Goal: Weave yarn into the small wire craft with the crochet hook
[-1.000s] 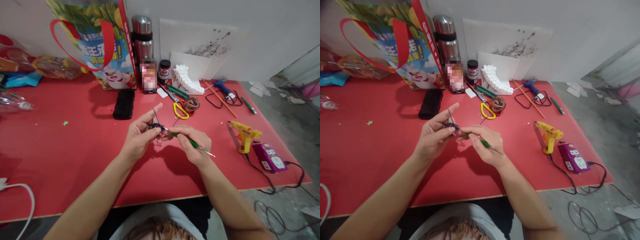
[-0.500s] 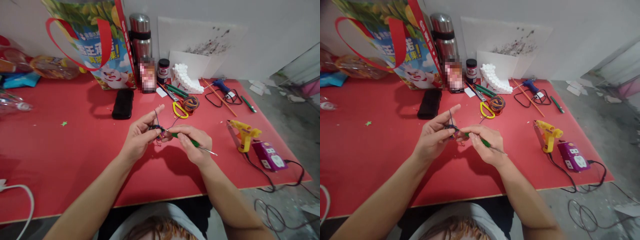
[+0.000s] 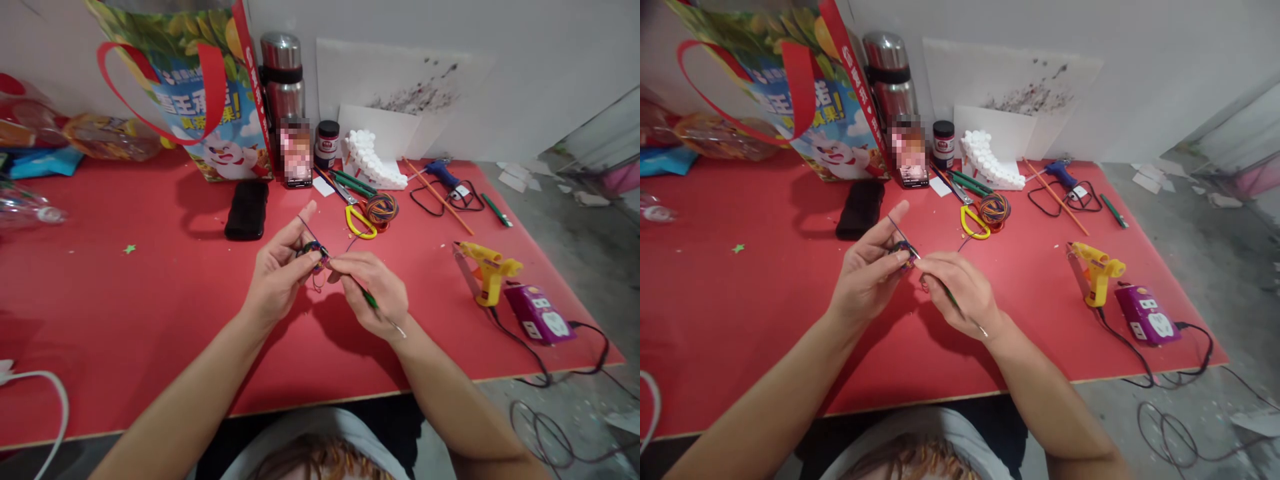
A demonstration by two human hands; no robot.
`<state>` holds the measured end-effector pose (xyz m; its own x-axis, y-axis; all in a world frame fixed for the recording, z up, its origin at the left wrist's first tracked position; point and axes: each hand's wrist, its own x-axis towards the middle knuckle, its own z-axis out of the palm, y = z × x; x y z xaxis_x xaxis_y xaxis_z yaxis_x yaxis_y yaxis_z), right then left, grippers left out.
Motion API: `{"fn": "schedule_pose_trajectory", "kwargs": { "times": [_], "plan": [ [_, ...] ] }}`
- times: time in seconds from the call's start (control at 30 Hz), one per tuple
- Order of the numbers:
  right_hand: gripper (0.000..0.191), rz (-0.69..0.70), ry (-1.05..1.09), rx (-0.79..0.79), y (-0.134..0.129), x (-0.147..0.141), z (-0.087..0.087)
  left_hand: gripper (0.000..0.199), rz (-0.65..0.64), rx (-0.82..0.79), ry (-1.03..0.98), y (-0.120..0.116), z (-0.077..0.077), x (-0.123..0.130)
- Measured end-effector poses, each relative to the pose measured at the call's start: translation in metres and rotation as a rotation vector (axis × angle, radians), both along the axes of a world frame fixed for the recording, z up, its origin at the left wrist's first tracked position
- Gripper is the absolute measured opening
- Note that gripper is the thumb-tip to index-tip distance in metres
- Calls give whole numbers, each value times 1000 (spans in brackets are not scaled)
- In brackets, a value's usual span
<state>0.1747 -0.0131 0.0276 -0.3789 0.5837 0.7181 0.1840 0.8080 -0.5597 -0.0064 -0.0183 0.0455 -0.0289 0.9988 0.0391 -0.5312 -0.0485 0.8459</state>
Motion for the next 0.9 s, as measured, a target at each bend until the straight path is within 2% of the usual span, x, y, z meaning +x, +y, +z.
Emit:
{"fn": "schedule_pose_trajectory", "kwargs": {
  "times": [0.07,0.17,0.23,0.3,0.37,0.43,0.57,0.73,0.9],
  "plan": [
    [30,38,36,-25,1,1,2,65,-13,11,13,0,-2,-3],
    [28,108,100,-79,3,1,5,66,-101,14,61,1,-7,-10],
    [27,95,107,-81,2,0,5,66,-139,34,127,1,-8,-11],
    [28,42,90,-53,1,-1,3,66,-75,70,212,0,-7,-10],
    [27,-20,88,-36,-1,-2,0,64,43,111,325,-3,-5,-6],
    [24,-78,101,-63,-2,-3,-1,64,112,131,450,-5,-3,-2],
    [19,-110,142,-186,-5,-1,2,69,111,168,613,-6,-6,-3],
    [16,-53,243,-405,-3,4,6,66,6,211,628,-4,-12,-9],
    [13,56,437,-609,4,4,-3,64,-61,196,472,-3,-9,-8]
  ]
}}
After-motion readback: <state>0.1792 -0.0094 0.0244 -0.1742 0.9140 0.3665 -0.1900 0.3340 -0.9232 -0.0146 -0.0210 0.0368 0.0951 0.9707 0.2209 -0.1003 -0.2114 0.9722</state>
